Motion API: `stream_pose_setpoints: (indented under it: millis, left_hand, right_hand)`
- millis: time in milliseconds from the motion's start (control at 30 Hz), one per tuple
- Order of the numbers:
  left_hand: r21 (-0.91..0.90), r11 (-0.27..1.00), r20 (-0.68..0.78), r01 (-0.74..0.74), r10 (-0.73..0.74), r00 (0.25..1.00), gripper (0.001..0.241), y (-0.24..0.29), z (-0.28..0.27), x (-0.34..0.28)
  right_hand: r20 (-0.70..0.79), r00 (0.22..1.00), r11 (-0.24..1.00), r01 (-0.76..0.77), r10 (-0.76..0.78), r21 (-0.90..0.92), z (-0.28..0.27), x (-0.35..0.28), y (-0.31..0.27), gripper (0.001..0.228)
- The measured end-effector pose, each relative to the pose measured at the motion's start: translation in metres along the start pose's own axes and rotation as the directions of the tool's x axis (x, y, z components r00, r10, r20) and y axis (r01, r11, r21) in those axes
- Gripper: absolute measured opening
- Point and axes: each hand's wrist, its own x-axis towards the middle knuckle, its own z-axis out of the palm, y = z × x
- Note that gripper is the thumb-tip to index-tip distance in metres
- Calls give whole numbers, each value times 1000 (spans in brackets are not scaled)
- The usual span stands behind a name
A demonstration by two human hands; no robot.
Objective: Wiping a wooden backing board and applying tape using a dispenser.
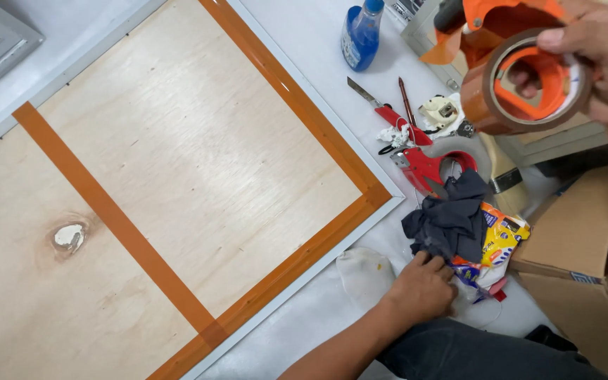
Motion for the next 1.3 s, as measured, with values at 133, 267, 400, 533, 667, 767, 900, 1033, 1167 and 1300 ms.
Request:
stream_pose_setpoints:
  millis: [133, 267, 400, 533, 667, 767, 900, 1033, 1167, 1300]
  left_hand:
    - [-66, 997, -188, -26, 13, 982, 21, 7, -30, -7]
    - [-137, 987, -176, 81, -105, 979, 27, -3, -40, -20]
    - [-204, 962, -95, 184, -206, 974, 22, -11, -44, -37]
    - [-224, 958, -236, 179, -232, 944, 45, -19, -32, -62]
    - [-245, 940, -195, 237, -287, 938, 33, -27, -52, -74]
    - [-254, 931, -271, 262, -328, 905, 31, -34, -51, -78]
    - [-313, 899, -187, 305, -373, 909, 11, -39, -38, -74]
    - [-258, 934, -282, 247, -317, 906, 24, -34, -38, -63]
    - [-191, 957, -301, 216, -267, 915, 47, -28, -28, -46]
    - [-296, 909, -167, 293, -352, 921, 47, -20, -45, -30]
  right_hand:
    - [25, 988, 982, -152, 150, 113, 38, 18, 29, 47]
    - [87, 907, 890, -422, 413, 175, 118, 36, 56, 42]
    - [133, 818, 821, -525, 559, -225, 236, 40, 79, 41]
    - [320, 841, 876, -314, 435, -365, 335, 28, 118, 39]
    - [400, 870, 924, -144, 289, -355, 393, 21, 150, 41]
    - [470, 880, 904, 139, 74, -404, 401, 23, 154, 50]
    - [479, 845, 880, 23, 237, -475, 353, 28, 124, 61]
    - [152, 966, 862, -110, 210, -495, 230, 44, 133, 34]
    - [-97, 987, 558, -154, 132, -816, 101, 28, 136, 28]
    - [-137, 927, 166, -205, 348, -965, 22, -24, 133, 29]
